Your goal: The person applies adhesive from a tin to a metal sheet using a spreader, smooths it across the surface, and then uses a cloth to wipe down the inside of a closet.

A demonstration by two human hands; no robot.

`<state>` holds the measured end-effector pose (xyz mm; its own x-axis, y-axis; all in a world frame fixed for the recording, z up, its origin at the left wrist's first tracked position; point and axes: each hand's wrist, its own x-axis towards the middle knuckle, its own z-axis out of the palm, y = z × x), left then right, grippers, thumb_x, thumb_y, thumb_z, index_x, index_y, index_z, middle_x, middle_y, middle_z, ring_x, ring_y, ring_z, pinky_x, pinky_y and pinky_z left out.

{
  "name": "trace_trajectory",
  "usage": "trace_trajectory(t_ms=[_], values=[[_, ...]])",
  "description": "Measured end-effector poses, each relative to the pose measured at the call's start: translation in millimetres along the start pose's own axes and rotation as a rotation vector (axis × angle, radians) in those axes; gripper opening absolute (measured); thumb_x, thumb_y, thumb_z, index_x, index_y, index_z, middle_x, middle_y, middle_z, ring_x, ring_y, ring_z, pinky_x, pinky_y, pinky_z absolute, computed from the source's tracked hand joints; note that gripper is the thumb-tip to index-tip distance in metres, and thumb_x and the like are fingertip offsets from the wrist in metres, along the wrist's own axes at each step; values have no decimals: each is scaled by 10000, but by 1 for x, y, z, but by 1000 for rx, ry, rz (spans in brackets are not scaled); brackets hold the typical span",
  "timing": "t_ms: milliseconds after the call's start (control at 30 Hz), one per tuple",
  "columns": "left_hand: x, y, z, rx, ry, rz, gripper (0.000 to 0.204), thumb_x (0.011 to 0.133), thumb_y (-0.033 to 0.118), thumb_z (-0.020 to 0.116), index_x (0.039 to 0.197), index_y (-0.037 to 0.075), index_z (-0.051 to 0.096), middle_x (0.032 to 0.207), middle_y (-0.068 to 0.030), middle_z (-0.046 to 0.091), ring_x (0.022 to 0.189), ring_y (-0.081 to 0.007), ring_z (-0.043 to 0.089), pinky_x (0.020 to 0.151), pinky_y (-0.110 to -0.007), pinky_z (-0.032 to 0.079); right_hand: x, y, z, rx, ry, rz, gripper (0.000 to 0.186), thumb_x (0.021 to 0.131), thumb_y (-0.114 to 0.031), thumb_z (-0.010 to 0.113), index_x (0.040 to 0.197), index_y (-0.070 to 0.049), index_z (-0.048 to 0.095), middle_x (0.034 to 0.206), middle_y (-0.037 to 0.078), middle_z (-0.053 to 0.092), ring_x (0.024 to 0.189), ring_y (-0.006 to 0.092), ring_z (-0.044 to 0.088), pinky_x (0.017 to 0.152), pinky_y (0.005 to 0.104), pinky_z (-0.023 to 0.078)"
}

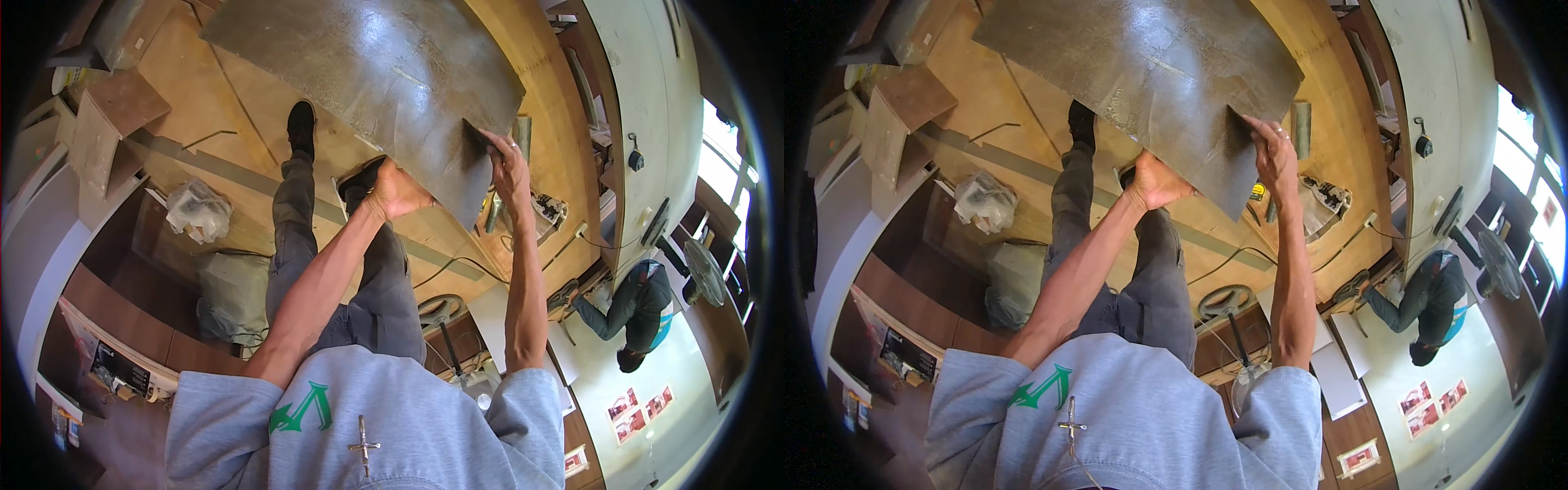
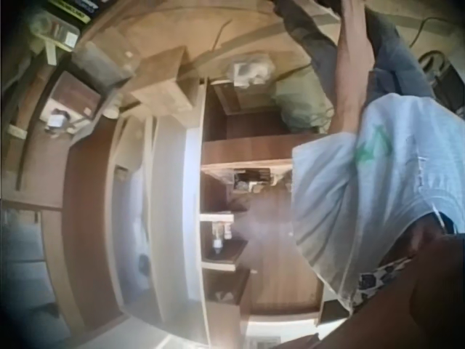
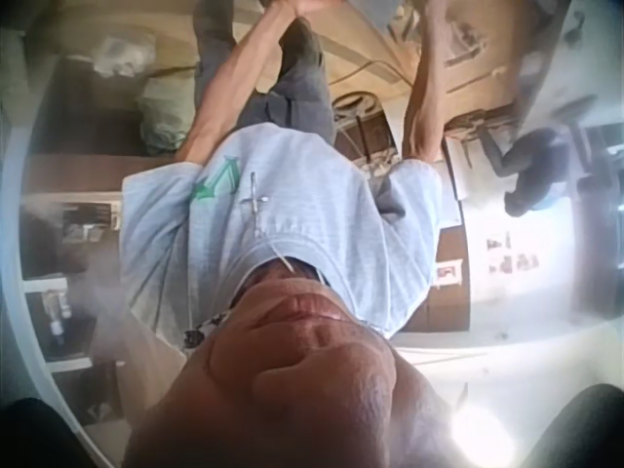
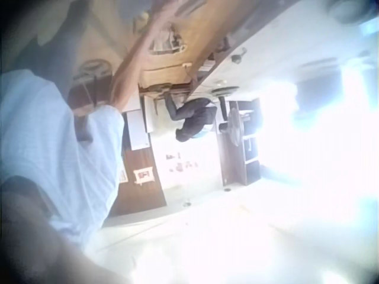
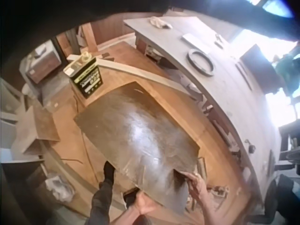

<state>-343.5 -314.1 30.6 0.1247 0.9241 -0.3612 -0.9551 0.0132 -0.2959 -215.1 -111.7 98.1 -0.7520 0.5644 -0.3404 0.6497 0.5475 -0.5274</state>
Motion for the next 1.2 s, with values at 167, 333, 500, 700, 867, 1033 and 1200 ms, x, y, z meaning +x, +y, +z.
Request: trace_trajectory(t_ms=[167,333,500,700,867,1033,1200], values=[[4,-4,6,-5,-9,-7,853,892,745,437,1510,157,424,1543,-80,443,1426,-323,379,1120,-615,319,-39,-52,-6,-2,24,-10,439,858,49,606,1242,-143,698,1072,139,662,992,345,616,858,427,504],[2,-4,13,0,-3,-22,870,889,710,459,1529,125,388,1558,-113,415,1427,-340,382,1131,-621,314,-81,-93,1,-94,15,-40,516,791,60,626,1244,-173,701,1106,89,666,978,322,607,861,418,501],[0,-7,4,10,28,11,878,883,679,465,1548,118,349,1580,-129,377,1437,-360,362,1156,-617,290,-110,-128,-16,-98,-218,-47,446,854,61,591,1250,-118,694,1137,97,672,1008,302,620,890,384,512],[8,-17,-6,-101,6,-11,894,863,630,479,1572,108,315,1606,-132,343,1467,-368,315,1199,-601,226,-83,-64,-67,343,116,170,326,994,-4,548,1288,-76,670,1054,111,663,957,215,606,905,298,460],[18,-25,5,-173,126,-23,895,850,550,471,1568,44,299,1619,-168,308,1497,-353,267,1232,-565,161,-34,42,-39,248,364,147,329,1023,-41,529,1324,-90,653,1133,117,654,1030,229,606,922,319,465],[22,-32,3,-145,107,1,859,877,560,458,1574,82,304,1625,-141,310,1496,-351,270,1226,-570,173,-46,63,-17,-23,123,51,387,990,22,532,1330,-113,658,1130,126,658,1026,270,617,936,332,472],[21,-34,-10,-73,65,-6,915,835,619,513,1576,121,309,1624,-139,307,1495,-357,272,1194,-638,198,-59,65,-46,132,179,125,334,997,-47,544,1278,-144,694,1044,148,677,967,326,630,878,379,500]])
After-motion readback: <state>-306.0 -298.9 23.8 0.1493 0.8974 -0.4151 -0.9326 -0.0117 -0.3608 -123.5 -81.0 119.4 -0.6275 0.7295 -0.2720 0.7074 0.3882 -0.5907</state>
